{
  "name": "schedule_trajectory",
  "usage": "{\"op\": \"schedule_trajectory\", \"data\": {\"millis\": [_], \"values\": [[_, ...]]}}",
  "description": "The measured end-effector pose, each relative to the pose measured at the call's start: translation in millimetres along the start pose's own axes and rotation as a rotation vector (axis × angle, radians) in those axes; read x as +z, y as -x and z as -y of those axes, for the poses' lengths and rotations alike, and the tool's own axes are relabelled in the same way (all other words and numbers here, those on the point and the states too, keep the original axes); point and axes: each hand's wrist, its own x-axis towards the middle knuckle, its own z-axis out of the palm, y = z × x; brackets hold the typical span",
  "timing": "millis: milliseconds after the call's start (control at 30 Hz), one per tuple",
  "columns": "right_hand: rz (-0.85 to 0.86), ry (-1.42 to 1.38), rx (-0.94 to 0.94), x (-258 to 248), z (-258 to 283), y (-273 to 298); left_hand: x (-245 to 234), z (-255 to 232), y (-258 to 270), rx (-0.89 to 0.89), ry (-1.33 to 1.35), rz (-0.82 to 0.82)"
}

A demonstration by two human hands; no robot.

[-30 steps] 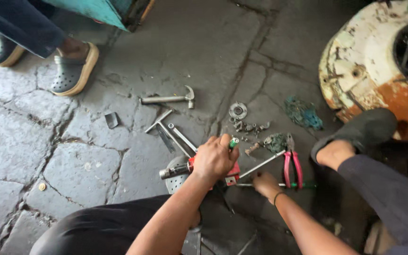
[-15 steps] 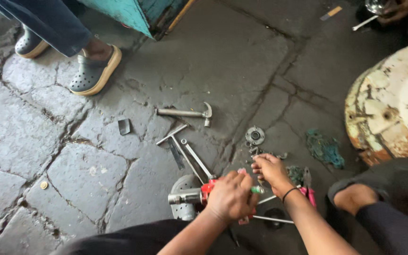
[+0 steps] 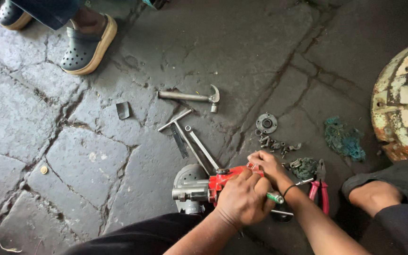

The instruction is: The person is sitting on the floor and using a screwdriver and pliers to adjust and tighten components on a red mechanical part. The person repeatedly uses the tools to manipulate the part and occasionally picks up small metal pieces from the floor.

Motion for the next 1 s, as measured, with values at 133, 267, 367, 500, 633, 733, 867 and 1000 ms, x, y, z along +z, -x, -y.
{"op": "schedule_trajectory", "data": {"millis": [133,267,367,500,633,733,867,1000], "values": [[0.011,-0.016,-0.072,-3,4,8,2,-2,2,-0.019,0.008,0.007],[0.055,-0.033,-0.26,4,41,34,-2,0,0,0.037,-0.027,-0.124],[-0.132,0.035,-0.109,5,70,80,-2,7,-5,-0.109,0.01,-0.048],[-0.142,0.054,-0.057,3,113,122,1,8,-8,-0.095,-0.053,-0.089],[-0.119,-0.061,-0.087,-7,140,145,-2,2,-10,-0.129,-0.089,-0.07],[-0.117,0.019,-0.188,-18,157,159,-6,-3,-10,-0.174,-0.095,-0.071],[-0.064,0.176,-0.354,-29,198,187,-10,-4,-10,-0.22,-0.088,-0.056],[-0.123,0.665,-0.342,-43,249,243,-11,-7,-9,-0.215,-0.087,-0.043]]}}
